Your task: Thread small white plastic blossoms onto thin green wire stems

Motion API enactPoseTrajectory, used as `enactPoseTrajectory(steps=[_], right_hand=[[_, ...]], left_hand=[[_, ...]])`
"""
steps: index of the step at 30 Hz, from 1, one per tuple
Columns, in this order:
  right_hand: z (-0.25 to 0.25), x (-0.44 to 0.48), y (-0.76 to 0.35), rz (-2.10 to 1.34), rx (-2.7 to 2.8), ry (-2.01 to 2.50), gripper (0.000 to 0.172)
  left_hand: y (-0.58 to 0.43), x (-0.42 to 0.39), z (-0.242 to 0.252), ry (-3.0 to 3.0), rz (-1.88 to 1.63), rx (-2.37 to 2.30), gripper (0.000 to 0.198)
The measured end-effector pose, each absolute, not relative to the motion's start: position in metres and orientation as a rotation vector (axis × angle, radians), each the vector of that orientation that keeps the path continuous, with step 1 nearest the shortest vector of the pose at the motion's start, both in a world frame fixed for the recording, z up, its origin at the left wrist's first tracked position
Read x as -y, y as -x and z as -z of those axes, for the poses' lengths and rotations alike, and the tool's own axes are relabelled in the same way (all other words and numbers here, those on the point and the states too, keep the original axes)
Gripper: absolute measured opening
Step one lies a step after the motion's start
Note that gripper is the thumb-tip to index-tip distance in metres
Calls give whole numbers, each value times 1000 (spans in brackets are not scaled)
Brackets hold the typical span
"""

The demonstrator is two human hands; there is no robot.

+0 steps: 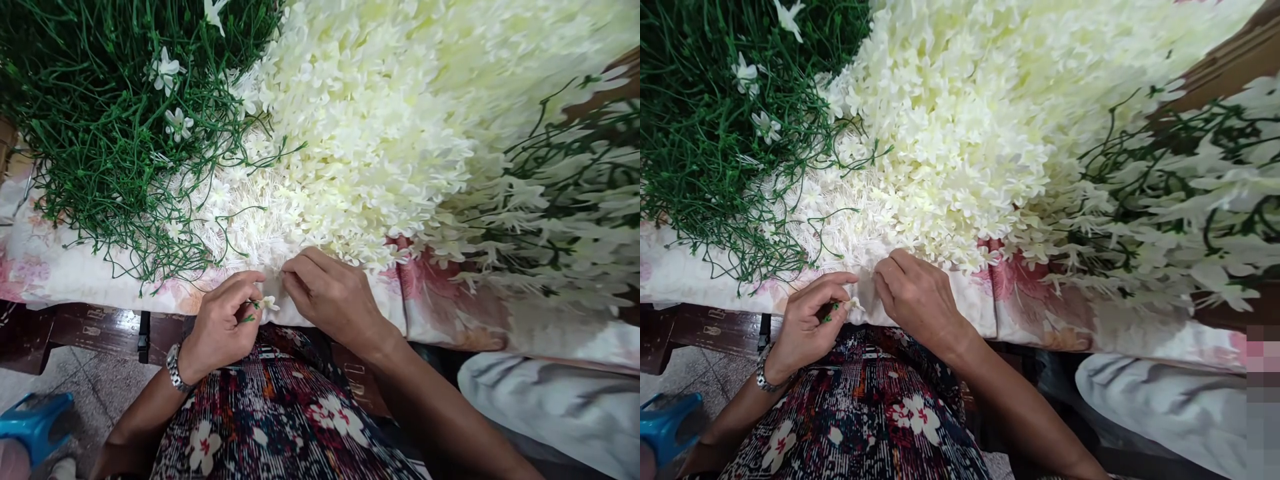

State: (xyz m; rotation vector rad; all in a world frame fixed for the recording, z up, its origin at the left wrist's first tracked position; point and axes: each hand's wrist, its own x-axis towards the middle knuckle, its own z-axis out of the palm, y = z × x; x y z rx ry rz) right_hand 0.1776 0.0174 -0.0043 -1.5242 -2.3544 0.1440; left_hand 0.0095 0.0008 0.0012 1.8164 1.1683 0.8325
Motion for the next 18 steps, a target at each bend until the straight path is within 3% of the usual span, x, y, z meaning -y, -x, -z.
enactPoseTrajectory(steps=[7, 14, 18], right_hand=[[3, -14, -182, -242, 2297, 1492, 13], [5, -19, -173, -163, 2375, 1486, 20], [9, -19, -173, -348, 2254, 1470, 18]], left_hand=[[-12, -2, -3, -1875, -768, -1128, 15], [-12, 1, -3, -1875, -793, -1163, 15], [-11, 0, -4, -1887, -760, -1154, 15]])
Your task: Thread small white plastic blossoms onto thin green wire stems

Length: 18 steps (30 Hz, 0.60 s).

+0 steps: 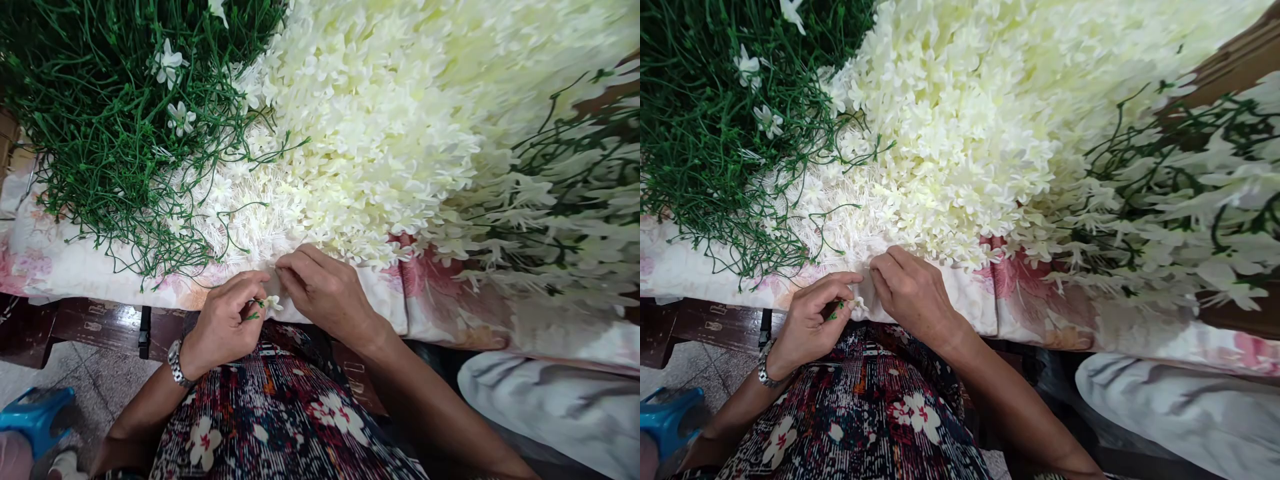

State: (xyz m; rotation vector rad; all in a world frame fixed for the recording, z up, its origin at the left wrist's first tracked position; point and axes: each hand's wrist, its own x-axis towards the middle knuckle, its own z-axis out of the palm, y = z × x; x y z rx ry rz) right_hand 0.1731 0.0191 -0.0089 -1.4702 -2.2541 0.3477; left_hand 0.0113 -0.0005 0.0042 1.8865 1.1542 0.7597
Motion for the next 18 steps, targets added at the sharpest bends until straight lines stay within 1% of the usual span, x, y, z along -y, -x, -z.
enactPoseTrajectory(steps=[4, 8, 15, 18], right_hand=[[9, -17, -177, -582, 2125, 1425, 12], [9, -16, -180, -655, 2070, 1397, 9], [7, -15, -180, -691, 2033, 1371, 10], [7, -14, -179, -726, 1982, 1373, 18]], left_hand=[[-13, -1, -6, -1935, -703, -1101, 17], [-15, -2, -6, -1972, -692, -1072, 19], [-15, 3, 0, -2068, -626, -1084, 17], [-15, 4, 1, -2093, -597, -1098, 17]])
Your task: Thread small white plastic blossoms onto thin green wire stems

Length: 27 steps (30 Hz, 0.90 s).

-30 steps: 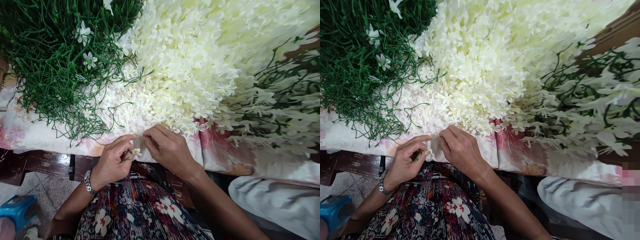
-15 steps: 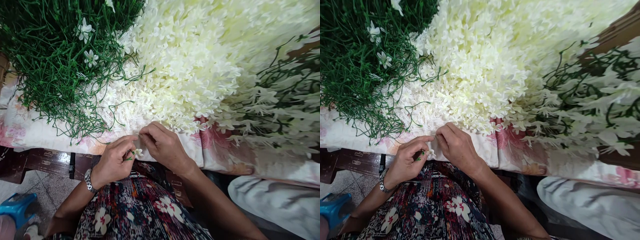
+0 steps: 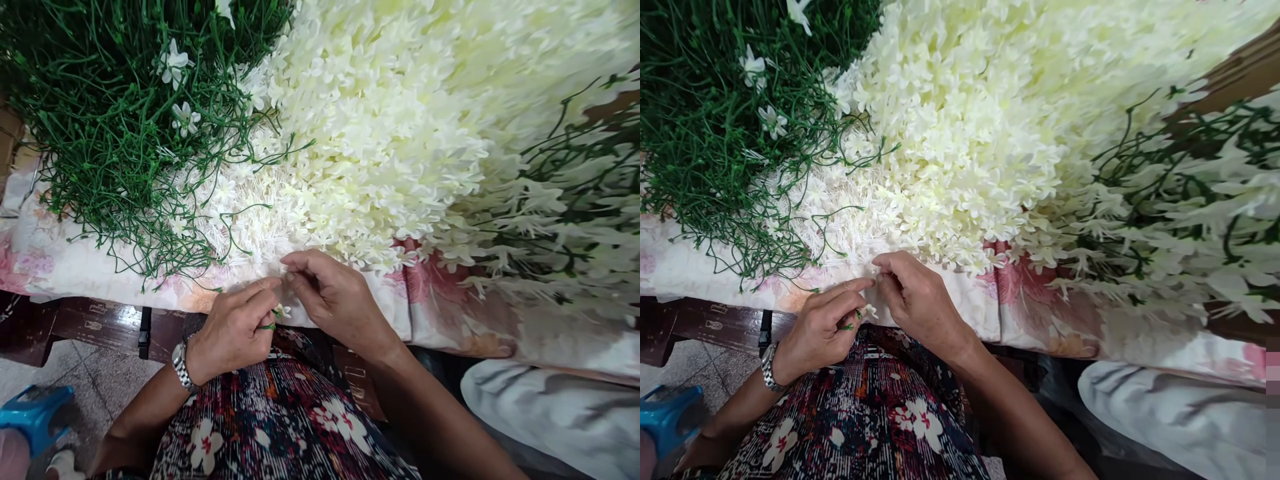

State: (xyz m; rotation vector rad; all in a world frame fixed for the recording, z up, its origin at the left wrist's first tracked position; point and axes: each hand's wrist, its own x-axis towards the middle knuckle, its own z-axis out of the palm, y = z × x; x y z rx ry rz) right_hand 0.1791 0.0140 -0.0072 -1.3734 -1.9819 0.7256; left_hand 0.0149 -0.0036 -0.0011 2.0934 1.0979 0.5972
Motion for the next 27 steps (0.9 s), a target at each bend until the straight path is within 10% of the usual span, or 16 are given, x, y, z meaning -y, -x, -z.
enactPoseTrajectory(steps=[27], right_hand=[[-27, 15, -173, -822, 1883, 1119, 17]], left_hand=[[-24, 1, -8, -1347, -1053, -1339, 8]])
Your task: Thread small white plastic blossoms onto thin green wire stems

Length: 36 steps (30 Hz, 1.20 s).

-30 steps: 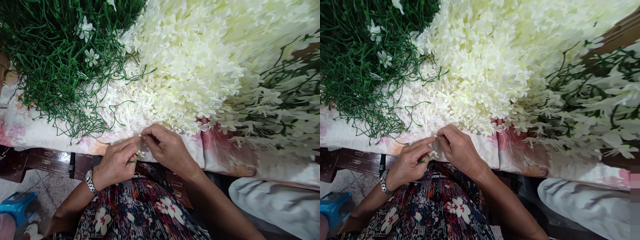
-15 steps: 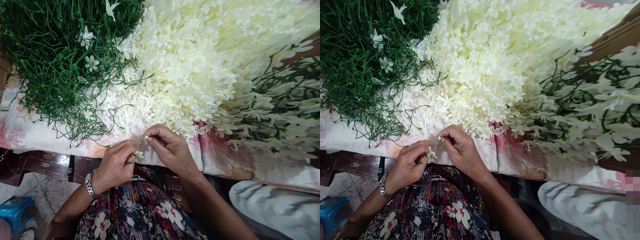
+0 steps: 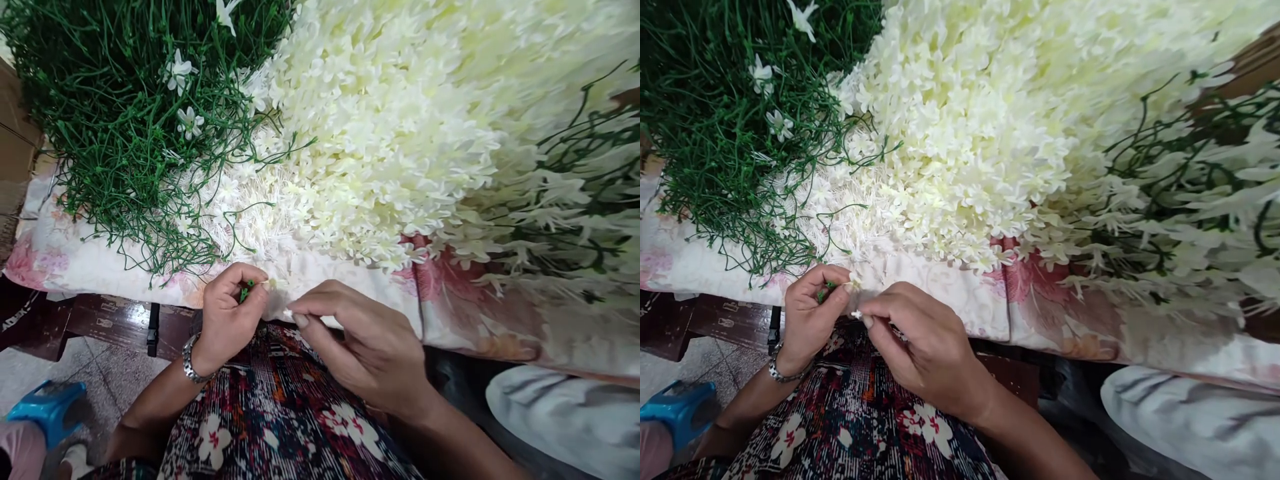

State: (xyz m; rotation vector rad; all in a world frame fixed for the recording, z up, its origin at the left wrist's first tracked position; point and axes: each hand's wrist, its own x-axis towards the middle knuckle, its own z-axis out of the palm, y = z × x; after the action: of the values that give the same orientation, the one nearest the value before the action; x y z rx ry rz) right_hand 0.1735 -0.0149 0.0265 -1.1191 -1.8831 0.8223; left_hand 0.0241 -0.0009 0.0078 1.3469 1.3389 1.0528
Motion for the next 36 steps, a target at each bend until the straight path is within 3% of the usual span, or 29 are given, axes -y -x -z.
enactPoseTrajectory(steps=[12, 23, 36], right_hand=[[-8, 2, -161, -483, 1935, 1293, 7], [-10, 3, -165, -480, 2028, 1235, 9], [-5, 5, -164, -535, 1994, 1143, 9]], left_hand=[[-25, 6, -5, -1592, -1126, -1269, 8], [-18, 5, -2, -1873, -1075, -1165, 12], [-20, 9, 2, -1562, -1074, -1243, 8]])
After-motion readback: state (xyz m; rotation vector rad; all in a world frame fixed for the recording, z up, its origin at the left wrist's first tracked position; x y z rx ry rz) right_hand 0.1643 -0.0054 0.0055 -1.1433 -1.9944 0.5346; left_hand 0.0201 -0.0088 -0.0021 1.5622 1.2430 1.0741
